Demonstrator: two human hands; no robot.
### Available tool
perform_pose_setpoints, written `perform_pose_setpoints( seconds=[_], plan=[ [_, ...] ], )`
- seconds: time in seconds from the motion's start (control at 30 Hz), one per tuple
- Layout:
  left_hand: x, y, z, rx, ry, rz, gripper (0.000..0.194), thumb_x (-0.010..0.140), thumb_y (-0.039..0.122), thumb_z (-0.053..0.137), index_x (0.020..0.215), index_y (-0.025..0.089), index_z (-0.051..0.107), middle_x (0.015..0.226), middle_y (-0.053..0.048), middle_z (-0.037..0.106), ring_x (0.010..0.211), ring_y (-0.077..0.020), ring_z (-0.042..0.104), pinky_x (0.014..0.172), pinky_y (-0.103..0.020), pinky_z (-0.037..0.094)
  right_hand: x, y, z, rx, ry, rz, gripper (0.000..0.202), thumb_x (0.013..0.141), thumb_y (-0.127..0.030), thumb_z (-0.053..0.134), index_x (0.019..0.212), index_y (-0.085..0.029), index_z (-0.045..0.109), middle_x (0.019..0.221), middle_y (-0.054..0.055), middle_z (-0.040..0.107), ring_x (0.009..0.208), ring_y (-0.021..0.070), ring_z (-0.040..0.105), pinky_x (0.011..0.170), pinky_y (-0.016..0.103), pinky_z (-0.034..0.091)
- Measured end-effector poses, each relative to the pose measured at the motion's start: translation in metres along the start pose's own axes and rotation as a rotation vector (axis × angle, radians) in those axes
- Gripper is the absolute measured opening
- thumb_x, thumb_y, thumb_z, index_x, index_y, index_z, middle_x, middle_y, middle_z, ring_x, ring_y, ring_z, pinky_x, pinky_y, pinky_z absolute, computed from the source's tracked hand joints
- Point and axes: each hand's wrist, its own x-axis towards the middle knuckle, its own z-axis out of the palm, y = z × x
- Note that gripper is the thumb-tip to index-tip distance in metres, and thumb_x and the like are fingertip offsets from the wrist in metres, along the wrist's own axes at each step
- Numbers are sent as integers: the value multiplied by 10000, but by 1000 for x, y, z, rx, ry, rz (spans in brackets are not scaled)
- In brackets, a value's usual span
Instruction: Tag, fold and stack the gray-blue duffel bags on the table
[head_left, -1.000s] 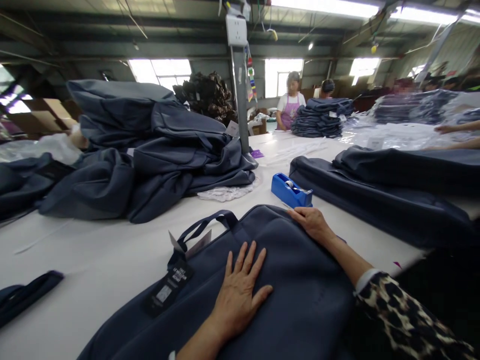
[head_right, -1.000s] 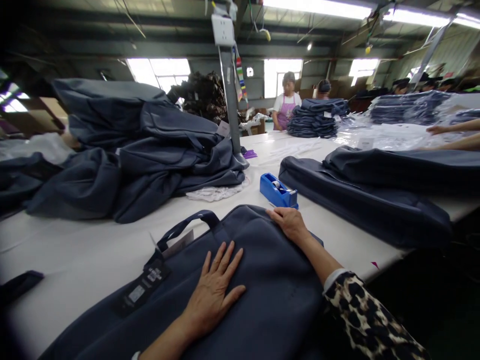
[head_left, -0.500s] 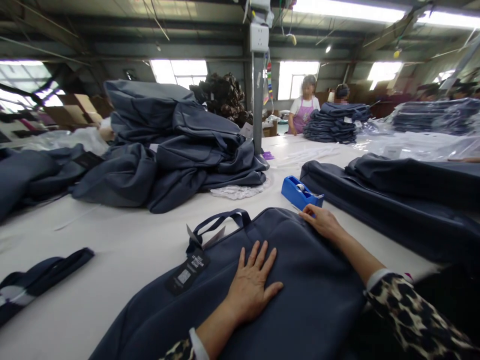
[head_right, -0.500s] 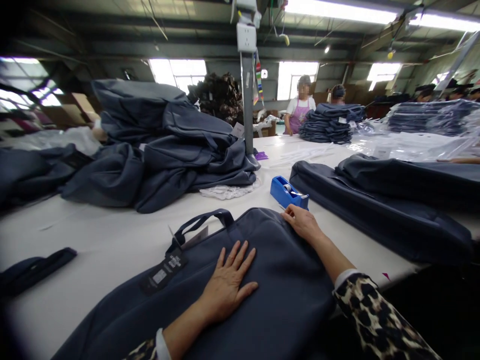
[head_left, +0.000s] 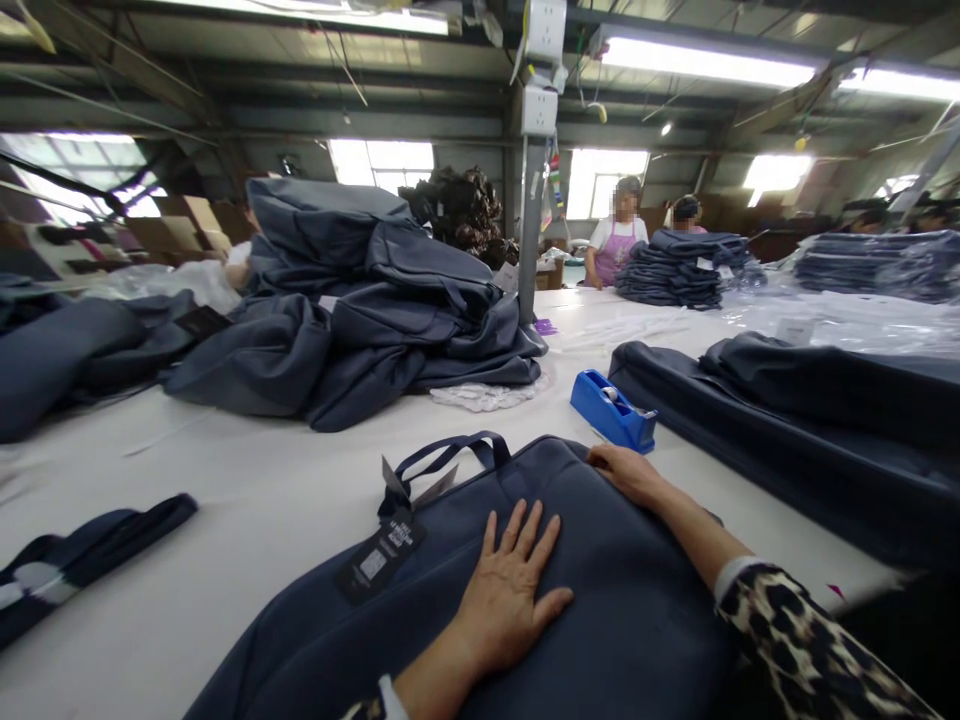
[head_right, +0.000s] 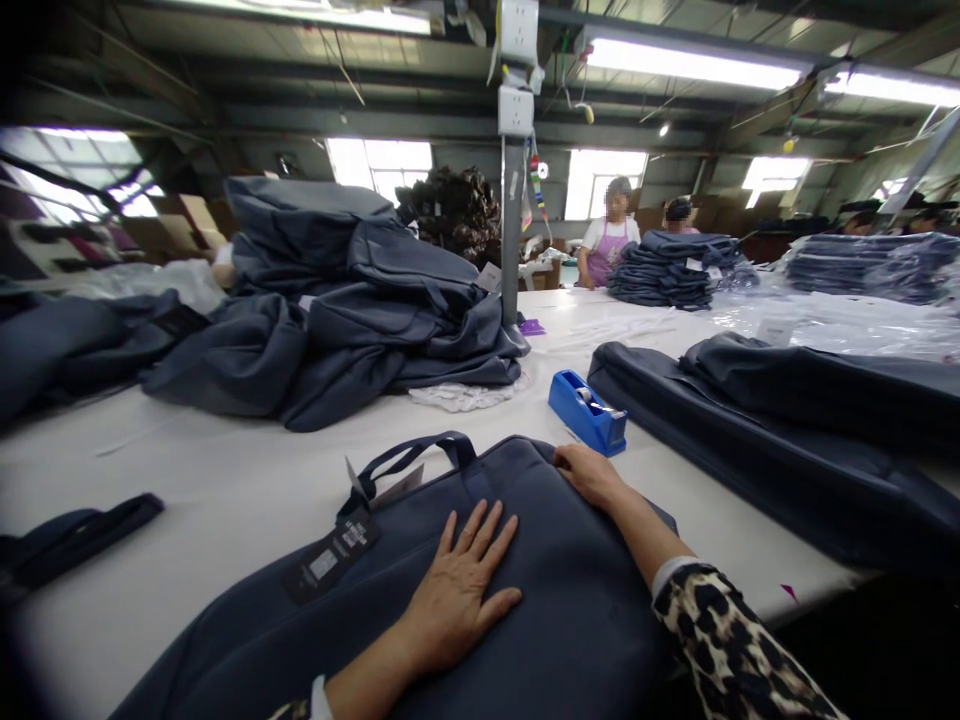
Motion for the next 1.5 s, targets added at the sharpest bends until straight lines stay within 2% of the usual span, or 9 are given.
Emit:
perform_pose_setpoints(
  seconds=[0.1,0.2,0.3,0.43,0.63,0.83,1.07,1.33,1.5],
  plan=[
    [1,1,-1,-7,-5,-5,763,967,593,414,1563,357,-1,1649,-16,50,1519,-302,59,1191,-660,121,3,-4,0,41,-25,19,431,985,-447,339,886,-204,681,868,64,708,815,204,638,705,284,432],
    [0,2,-1,-15,-3,-10,758,965,582,433,1569,348,38,1650,-31,73,1517,-312,71,1188,-666,113,10,-17,0,41,-42,39,432,886,-599,512,796,-201,653,794,64,687,749,210,617,636,286,406],
    [-4,1,0,-54,36,-14,770,954,533,496,1572,336,81,1651,-53,92,1515,-310,107,1196,-647,126,8,-28,3,28,-2,48,379,734,-561,716,791,-205,598,786,43,653,751,211,587,610,281,375],
    [-3,-3,-6,-194,212,-64,616,983,316,481,1546,322,229,1629,-59,218,1489,-257,237,1208,-559,224,-11,-35,-1,60,65,0,315,815,-518,641,875,-234,517,762,-17,598,718,180,558,613,276,378],
    [69,-15,-52,-299,497,-40,467,957,215,504,1420,221,449,1477,-91,459,1386,-232,388,1175,-431,318,-32,-48,-10,108,149,-125,231,830,-406,645,916,-251,495,838,-5,621,770,202,591,671,304,410],
    [124,-41,-55,-707,300,-83,338,863,365,663,1130,163,614,1031,-58,682,967,-216,623,891,-336,485,-41,-45,-29,188,95,-130,201,860,-431,623,895,-244,559,788,-11,617,720,187,579,629,293,428],
    [125,-53,-54,-1091,119,-51,348,858,488,634,827,143,599,724,36,539,661,-113,482,578,-215,363,-61,4,-59,170,84,-128,265,933,-495,531,1007,-287,678,1075,41,648,1004,231,595,858,355,479],
    [119,-46,-72,-1178,103,47,456,882,349,637,1309,219,547,993,-24,659,907,-167,599,790,-260,464,-56,3,-39,-30,169,-243,391,963,-505,480,703,-241,606,844,39,613,831,211,526,800,370,446],
    [119,-51,-75,-1272,36,93,380,885,375,642,1215,185,642,1151,-61,665,1066,-210,592,946,-315,452,-59,1,-50,120,352,-197,571,934,-595,466,508,-222,400,602,0,429,634,164,451,630,302,397]
  ],
)
